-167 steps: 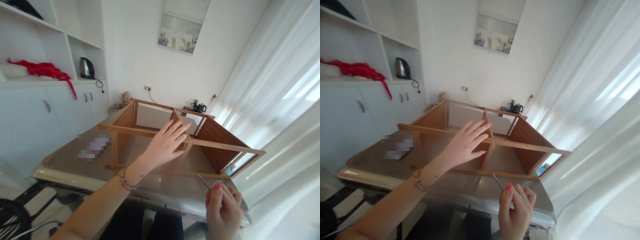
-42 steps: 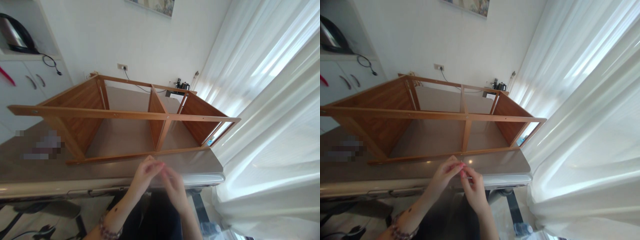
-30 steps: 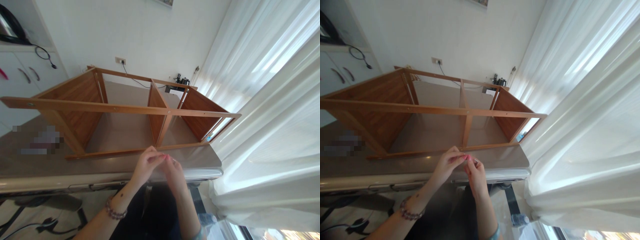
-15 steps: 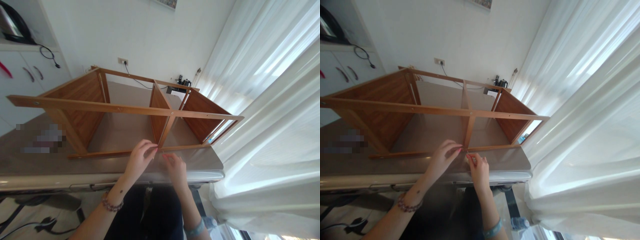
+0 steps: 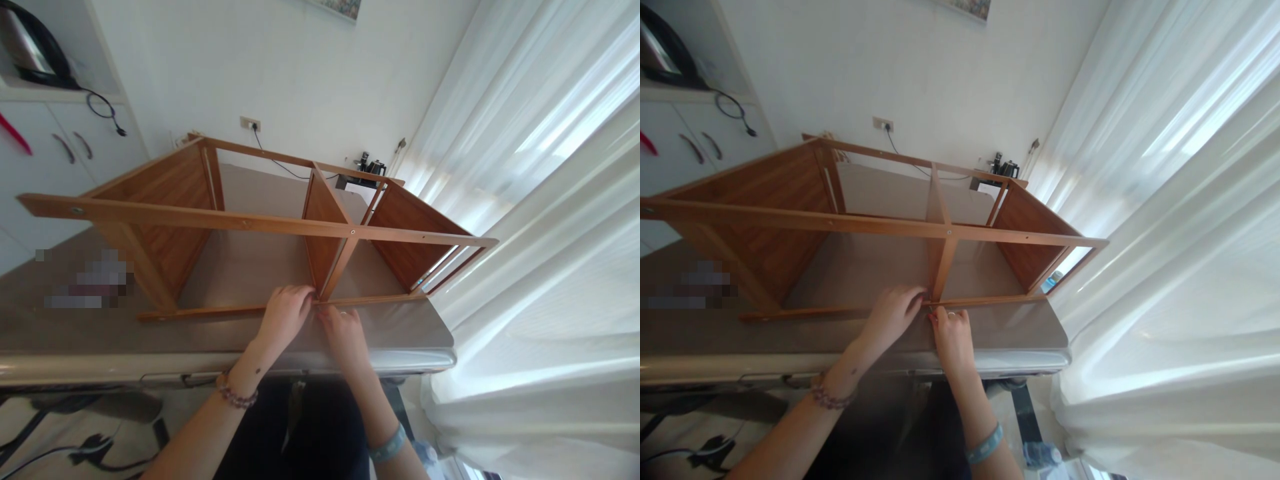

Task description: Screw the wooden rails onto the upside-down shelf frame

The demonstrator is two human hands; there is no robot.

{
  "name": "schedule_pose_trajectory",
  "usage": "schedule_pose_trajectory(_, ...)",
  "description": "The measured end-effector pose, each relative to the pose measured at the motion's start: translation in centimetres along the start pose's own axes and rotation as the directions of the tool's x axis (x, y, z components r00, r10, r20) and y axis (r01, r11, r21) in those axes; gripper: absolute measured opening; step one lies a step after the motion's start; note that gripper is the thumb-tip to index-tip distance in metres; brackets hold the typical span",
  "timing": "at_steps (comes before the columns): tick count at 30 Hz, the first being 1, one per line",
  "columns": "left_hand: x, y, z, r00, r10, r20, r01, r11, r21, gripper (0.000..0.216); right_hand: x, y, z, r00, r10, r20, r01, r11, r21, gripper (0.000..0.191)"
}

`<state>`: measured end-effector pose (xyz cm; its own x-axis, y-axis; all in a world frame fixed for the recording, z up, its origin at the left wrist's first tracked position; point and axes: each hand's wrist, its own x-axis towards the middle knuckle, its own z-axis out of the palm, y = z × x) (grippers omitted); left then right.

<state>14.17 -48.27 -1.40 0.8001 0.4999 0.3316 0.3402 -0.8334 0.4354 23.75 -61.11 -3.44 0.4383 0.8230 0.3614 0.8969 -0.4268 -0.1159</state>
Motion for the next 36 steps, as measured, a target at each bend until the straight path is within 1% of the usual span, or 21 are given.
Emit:
schedule_pose_trajectory(5, 0.1, 0.1, -0.1, 1.000, 0.002, 0.009, -0.002, 1.000, -0.030, 0.029, 0.4, -0.1, -0.1, 1.000, -0.018, -0.004, 0.018, 0.999, -0.037, 0.019)
schedule_pose_trajectory(10, 0.1, 0.0, 0.0, 1.000, 0.012, 0.020, -0.011, 0.998, -0.059, 0.026, 0.8, -0.1, -0.1, 1.000, -0.026, -0.002, 0.026, 0.999, -0.029, 0.015)
schedule_pose_trajectory(13, 0.0, -0.1, -0.1, 0.999, 0.026, 0.023, -0.025, 0.998, -0.066, 0.026, 0.9, 0.0, 0.0, 1.000, -0.029, 0.002, 0.029, 0.999, -0.015, 0.015)
schedule_pose_trajectory(17, 0.1, -0.3, -0.4, 0.999, 0.044, 0.013, -0.042, 0.995, -0.091, 0.032, 0.8, 0.2, 0.1, 1.000, -0.026, 0.002, 0.026, 1.000, 0.012, 0.016)
schedule_pose_trajectory(20, 0.9, -0.1, -1.1, 0.998, 0.058, -0.023, -0.061, 0.989, -0.132, 0.040, 0.7, 0.5, 0.2, 0.999, -0.032, 0.000, 0.032, 0.999, 0.032, 0.017)
schedule_pose_trajectory(23, 2.3, 0.2, -2.1, 0.996, 0.041, -0.075, -0.052, 0.987, -0.151, 0.037, 0.6, 0.6, 0.4, 0.999, -0.033, -0.011, 0.034, 0.998, 0.052, 0.018)
schedule_pose_trajectory(25, 3.3, 0.4, -2.6, 0.996, 0.026, -0.091, -0.037, 0.991, -0.125, 0.038, 0.6, 0.7, 0.5, 0.999, -0.034, -0.021, 0.036, 0.997, 0.069, 0.019)
schedule_pose_trajectory(28, 4.3, 0.5, -3.0, 0.998, 0.046, -0.042, -0.047, 0.998, -0.034, 0.037, 0.5, 0.7, 0.5, 0.999, -0.041, -0.033, 0.044, 0.995, 0.090, 0.022)
schedule_pose_trajectory(30, 4.5, 0.4, -3.1, 0.995, 0.096, 0.015, -0.096, 0.995, 0.013, 0.037, 0.4, 0.7, 0.5, 0.998, -0.046, -0.037, 0.050, 0.994, 0.099, 0.026)
schedule_pose_trajectory(32, 4.5, 0.3, -3.2, 0.988, 0.152, 0.030, -0.152, 0.988, 0.003, 0.042, 0.3, 0.7, 0.5, 0.998, -0.052, -0.038, 0.056, 0.993, 0.102, 0.032)
schedule_pose_trajectory(34, 4.6, 0.2, -3.5, 0.981, 0.194, -0.017, -0.194, 0.980, -0.037, 0.045, 0.3, 0.7, 0.4, 0.997, -0.062, -0.037, 0.065, 0.993, 0.103, 0.036)
schedule_pose_trajectory(36, 4.9, 0.1, -4.0, 0.973, 0.208, -0.102, -0.214, 0.975, -0.060, 0.045, 0.2, 0.5, 0.1, 0.998, -0.058, -0.038, 0.063, 0.990, 0.127, 0.037)
